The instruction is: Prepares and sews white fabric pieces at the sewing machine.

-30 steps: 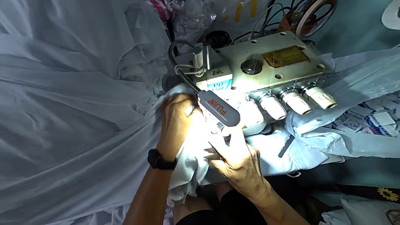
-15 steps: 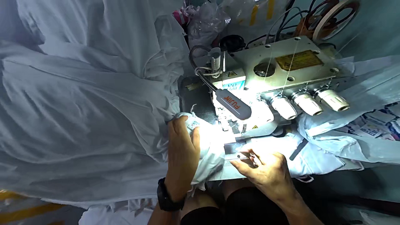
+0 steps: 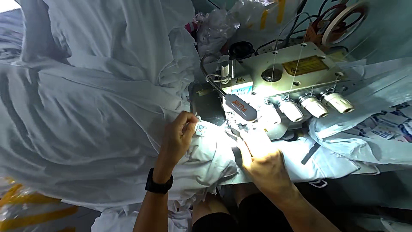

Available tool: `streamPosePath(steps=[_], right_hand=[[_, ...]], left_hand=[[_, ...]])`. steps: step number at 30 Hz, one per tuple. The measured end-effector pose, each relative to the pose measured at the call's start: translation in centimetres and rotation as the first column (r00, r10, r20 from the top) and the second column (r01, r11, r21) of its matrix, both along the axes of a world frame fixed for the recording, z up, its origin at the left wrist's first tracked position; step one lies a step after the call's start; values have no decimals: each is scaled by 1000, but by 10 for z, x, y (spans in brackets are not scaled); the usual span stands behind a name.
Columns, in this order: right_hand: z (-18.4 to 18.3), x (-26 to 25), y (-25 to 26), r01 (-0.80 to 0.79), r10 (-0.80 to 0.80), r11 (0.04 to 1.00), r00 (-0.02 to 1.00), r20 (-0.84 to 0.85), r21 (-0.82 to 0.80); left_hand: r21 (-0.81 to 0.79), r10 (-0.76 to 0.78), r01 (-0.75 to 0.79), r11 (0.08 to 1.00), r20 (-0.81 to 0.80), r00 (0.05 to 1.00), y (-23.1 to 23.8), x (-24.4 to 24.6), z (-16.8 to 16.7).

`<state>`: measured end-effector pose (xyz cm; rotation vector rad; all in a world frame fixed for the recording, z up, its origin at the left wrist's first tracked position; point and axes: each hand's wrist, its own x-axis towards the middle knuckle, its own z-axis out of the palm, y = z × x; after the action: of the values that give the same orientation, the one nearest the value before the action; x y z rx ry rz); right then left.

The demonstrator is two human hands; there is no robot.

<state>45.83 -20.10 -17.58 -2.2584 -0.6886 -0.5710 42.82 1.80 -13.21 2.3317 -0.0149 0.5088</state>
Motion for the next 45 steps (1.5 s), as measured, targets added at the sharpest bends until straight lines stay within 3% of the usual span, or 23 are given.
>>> streamPosePath(steps=[5, 7, 10, 12, 15, 18, 22, 26, 30, 33, 39, 45], right_hand=[[7, 3, 23, 7, -6, 999, 1000, 27, -36], [5, 8, 27, -46, 44, 997, 999, 21, 59], [5, 12, 22, -91, 130, 954, 984, -120, 285], [12, 11, 16, -92, 229, 909, 925, -302, 407], [22, 10, 13, -76, 447, 814, 715, -538, 575], [27, 10, 17, -90, 526, 789, 610, -593, 607], [28, 11, 24, -83, 582, 726, 603, -546, 683], [22, 8, 13, -74, 566, 700, 664, -489, 710], [4, -8, 7, -35, 589, 662, 643, -490, 749], [-1, -24, 5, -14, 630, 638, 585, -512, 770], [1, -43, 9, -135, 732, 611, 472, -492, 780], [0, -41, 21, -141, 692, 684, 438, -574, 716]], left_hand=[[86, -103, 98, 991, 56, 993, -6, -6, 9], [97, -107, 99, 990, 73, 992, -8, -7, 10], [101, -111, 102, 990, 92, 989, -8, -10, 10], [114, -115, 104, 988, 94, 989, -8, -12, 8], [134, -120, 107, 985, 95, 988, -11, -14, 6], [164, -130, 113, 980, 99, 986, -15, -17, 6], [172, -122, 105, 980, 87, 989, -22, -24, 10], [7, -21, 21, 1000, -25, 999, -12, -35, 6], [-319, -2, -42, 947, -137, 991, -10, -46, 0], [-459, 10, -86, 884, -166, 986, -14, -53, -4], [-602, 95, -154, 784, -129, 987, -35, -62, -13], [-633, 131, -125, 764, -38, 991, -45, -70, -24]])
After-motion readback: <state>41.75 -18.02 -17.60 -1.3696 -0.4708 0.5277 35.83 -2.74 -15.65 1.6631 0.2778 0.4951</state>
